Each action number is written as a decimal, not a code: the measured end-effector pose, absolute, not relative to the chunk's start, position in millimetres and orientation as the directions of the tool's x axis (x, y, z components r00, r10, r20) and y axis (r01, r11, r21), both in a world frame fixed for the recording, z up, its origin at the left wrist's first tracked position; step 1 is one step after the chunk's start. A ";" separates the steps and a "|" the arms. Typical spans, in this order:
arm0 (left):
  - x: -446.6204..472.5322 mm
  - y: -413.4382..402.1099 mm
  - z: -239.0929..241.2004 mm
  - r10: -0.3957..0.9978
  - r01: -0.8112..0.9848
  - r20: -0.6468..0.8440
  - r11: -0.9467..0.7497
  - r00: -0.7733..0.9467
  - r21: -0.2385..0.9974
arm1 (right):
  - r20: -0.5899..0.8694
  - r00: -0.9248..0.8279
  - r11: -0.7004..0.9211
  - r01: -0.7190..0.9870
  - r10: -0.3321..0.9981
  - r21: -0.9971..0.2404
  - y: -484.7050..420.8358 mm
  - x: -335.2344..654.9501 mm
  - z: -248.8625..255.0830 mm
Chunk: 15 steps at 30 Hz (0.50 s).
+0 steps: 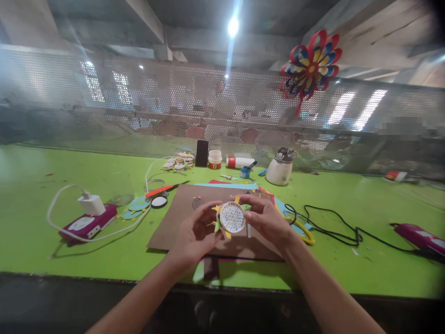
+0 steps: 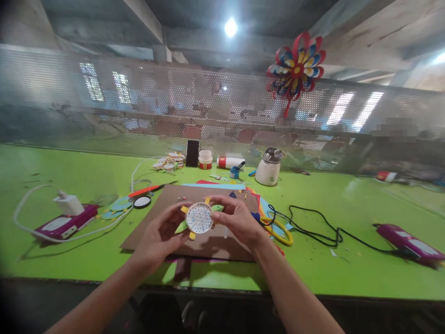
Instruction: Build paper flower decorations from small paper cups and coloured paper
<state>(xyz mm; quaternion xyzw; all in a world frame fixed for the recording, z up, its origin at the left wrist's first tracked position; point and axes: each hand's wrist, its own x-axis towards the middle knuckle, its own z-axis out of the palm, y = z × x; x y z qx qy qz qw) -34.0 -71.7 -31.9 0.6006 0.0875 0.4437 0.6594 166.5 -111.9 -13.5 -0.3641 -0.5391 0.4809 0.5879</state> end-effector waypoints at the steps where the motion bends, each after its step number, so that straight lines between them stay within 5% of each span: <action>1: -36.1 -71.4 -29.8 0.686 -0.483 0.376 -0.042 0.622 0.875 | 0.296 -0.051 0.287 -0.140 0.954 -0.948 -112.2 167.0 -12.5; 7: -48.1 -65.9 -15.7 0.620 -0.409 0.192 0.228 0.761 0.884 | 0.295 -0.040 0.297 0.053 0.955 -0.953 -113.4 169.0 -8.4; 15: -30.0 -68.4 -19.2 0.775 -0.127 -0.117 0.246 0.621 0.961 | 0.241 -0.096 0.254 0.157 0.966 -0.954 -108.1 171.8 -12.7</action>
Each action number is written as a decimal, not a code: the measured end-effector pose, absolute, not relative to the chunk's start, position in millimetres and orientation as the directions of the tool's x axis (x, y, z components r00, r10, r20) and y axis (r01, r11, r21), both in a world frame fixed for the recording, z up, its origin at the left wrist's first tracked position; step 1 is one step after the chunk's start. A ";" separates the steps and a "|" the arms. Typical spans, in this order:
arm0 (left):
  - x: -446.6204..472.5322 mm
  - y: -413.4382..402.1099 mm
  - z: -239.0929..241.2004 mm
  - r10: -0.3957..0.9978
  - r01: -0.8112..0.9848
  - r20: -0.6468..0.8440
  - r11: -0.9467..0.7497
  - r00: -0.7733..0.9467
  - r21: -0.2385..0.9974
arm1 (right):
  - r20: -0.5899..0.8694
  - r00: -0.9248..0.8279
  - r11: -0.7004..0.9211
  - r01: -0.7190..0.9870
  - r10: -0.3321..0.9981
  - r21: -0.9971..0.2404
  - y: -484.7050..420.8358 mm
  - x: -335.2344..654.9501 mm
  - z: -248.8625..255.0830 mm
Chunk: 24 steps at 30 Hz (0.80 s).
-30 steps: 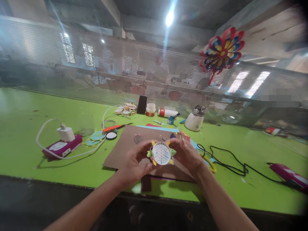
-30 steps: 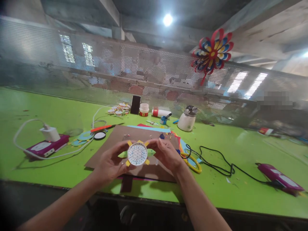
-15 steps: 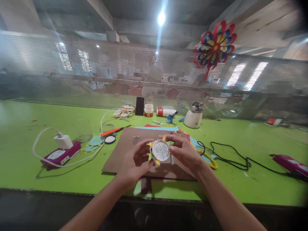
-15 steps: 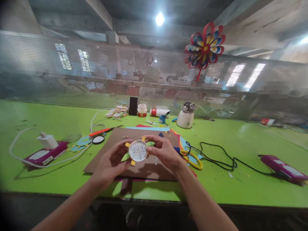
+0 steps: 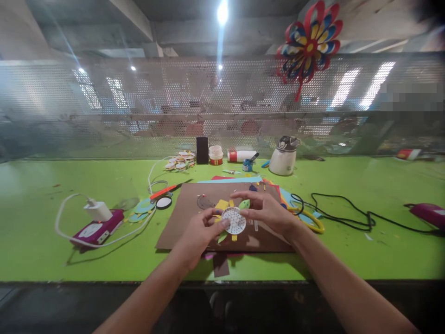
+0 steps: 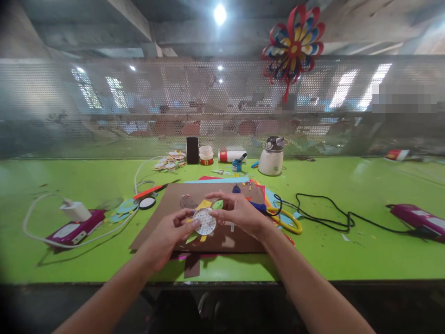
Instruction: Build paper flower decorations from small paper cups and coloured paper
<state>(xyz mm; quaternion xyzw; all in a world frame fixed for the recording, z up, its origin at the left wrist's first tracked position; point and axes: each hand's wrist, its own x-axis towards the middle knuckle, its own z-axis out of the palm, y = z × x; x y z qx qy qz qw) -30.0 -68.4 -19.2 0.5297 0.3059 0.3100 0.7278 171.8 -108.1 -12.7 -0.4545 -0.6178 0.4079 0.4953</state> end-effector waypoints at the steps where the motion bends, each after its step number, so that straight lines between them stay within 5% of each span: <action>1: -28.5 -68.8 -20.2 0.777 -0.130 -0.123 0.255 0.617 0.958 | 0.239 -0.099 0.252 0.149 0.966 -0.956 -107.5 172.4 -13.4; 13: -31.2 -68.8 -24.5 0.833 -0.162 0.032 0.069 0.553 0.984 | 0.278 0.011 0.278 -0.023 0.961 -0.960 -104.9 178.3 -18.7; 24: -31.4 -67.2 -25.2 0.835 -0.145 0.152 -0.087 0.530 0.986 | 0.249 -0.201 0.249 -0.027 0.947 -0.968 -113.4 167.9 -14.0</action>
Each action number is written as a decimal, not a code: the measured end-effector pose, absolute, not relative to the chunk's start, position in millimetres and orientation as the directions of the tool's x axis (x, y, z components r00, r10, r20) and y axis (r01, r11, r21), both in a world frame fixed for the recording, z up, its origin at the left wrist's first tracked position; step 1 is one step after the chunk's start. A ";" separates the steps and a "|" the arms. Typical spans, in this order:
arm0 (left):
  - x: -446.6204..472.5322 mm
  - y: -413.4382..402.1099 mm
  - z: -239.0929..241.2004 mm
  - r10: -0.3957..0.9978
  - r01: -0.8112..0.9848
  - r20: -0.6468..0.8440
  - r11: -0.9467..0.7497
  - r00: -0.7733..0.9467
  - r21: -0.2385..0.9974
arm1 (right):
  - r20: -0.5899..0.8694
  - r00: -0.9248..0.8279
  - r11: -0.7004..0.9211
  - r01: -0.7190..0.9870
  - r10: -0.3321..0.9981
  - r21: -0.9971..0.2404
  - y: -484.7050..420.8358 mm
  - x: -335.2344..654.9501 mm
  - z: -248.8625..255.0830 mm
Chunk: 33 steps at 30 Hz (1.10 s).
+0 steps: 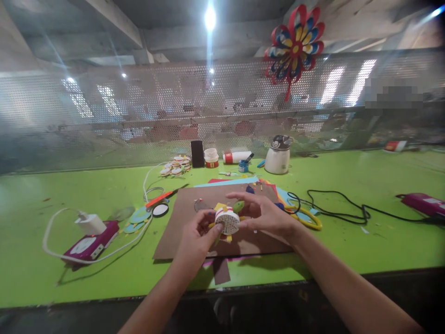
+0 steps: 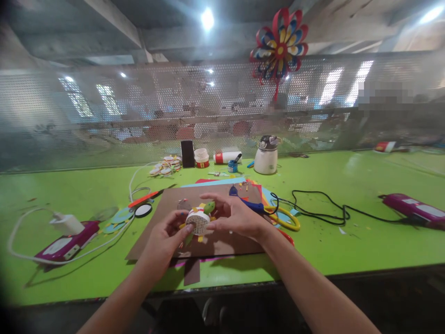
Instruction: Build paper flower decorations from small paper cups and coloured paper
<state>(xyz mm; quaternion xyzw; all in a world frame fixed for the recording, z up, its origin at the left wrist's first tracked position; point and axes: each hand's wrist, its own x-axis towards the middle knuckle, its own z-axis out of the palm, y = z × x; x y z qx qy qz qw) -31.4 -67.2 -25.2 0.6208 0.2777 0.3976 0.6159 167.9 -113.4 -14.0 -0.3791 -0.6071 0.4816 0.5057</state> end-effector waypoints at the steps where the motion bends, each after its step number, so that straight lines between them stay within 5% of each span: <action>1: -31.1 -66.8 -25.2 0.825 -0.153 0.173 -0.106 0.538 0.983 | 0.266 -0.188 0.269 -0.010 0.946 -0.963 -113.9 167.1 -13.8; 14: -33.2 -61.0 -17.4 0.730 -0.191 0.271 -0.193 0.628 0.962 | 0.506 -0.108 0.500 0.423 0.856 -0.756 -127.6 158.4 -4.5; 26: -24.0 -56.7 -12.4 0.774 -0.074 0.353 -0.372 0.526 0.925 | 0.715 -0.035 0.619 0.532 0.698 -0.578 -129.9 151.6 -2.4; 33: -21.3 -75.8 -8.9 0.637 0.222 0.640 -0.761 0.429 0.609 | 0.806 0.013 0.643 0.596 0.591 -0.481 -128.2 146.0 -10.6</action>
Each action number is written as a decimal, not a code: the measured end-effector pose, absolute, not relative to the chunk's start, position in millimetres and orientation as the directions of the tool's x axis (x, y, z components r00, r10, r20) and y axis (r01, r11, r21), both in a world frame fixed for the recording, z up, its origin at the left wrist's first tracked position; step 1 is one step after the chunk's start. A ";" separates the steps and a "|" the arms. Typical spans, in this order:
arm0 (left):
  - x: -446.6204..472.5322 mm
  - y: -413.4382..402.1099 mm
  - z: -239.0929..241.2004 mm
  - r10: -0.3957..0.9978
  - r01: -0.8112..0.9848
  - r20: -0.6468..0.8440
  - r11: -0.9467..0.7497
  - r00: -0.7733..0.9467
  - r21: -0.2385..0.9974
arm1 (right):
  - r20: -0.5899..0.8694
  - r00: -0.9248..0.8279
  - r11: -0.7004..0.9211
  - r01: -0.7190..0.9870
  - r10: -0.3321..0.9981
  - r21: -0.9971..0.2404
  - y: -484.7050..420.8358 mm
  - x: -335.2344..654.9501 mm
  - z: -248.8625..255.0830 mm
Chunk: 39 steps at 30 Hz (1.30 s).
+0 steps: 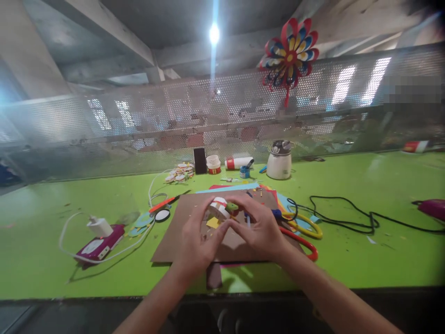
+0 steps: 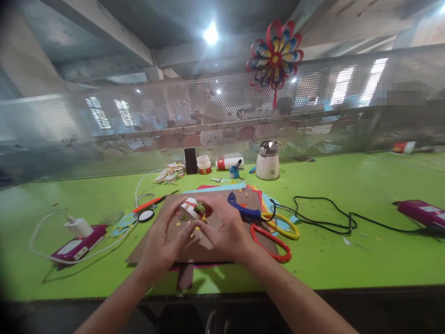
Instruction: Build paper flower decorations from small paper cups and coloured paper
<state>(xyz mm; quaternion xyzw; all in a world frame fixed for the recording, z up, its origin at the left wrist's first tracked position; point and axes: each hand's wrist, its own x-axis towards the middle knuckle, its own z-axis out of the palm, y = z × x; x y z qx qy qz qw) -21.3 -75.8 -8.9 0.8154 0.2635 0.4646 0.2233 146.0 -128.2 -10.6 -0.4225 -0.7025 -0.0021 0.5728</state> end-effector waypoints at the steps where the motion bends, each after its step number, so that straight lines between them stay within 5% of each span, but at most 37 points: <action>1: -20.9 -76.7 -8.2 0.627 0.219 0.650 -0.771 0.430 0.599 | 0.812 0.014 0.644 0.600 0.583 -0.474 -128.5 144.7 -10.7; 12: -16.4 -68.2 -5.1 0.710 0.005 0.508 -0.584 0.488 0.811 | 0.858 0.000 0.640 0.666 0.513 -0.383 -126.6 135.0 -17.1; 21: -19.1 -53.7 4.4 0.662 -0.089 0.465 -0.519 0.587 0.850 | 0.749 -0.030 0.640 0.542 0.662 -0.544 -134.0 138.0 -13.2; 28: -25.4 -50.7 24.8 0.600 -0.073 0.343 -0.428 0.722 0.901 | 0.688 -0.146 0.616 0.601 0.711 -0.509 -146.4 160.8 22.2; 39: -26.3 -41.3 26.9 0.487 -0.274 0.409 -0.325 0.772 0.905 | 0.753 -0.164 0.617 0.694 0.637 -0.371 -137.2 153.3 23.1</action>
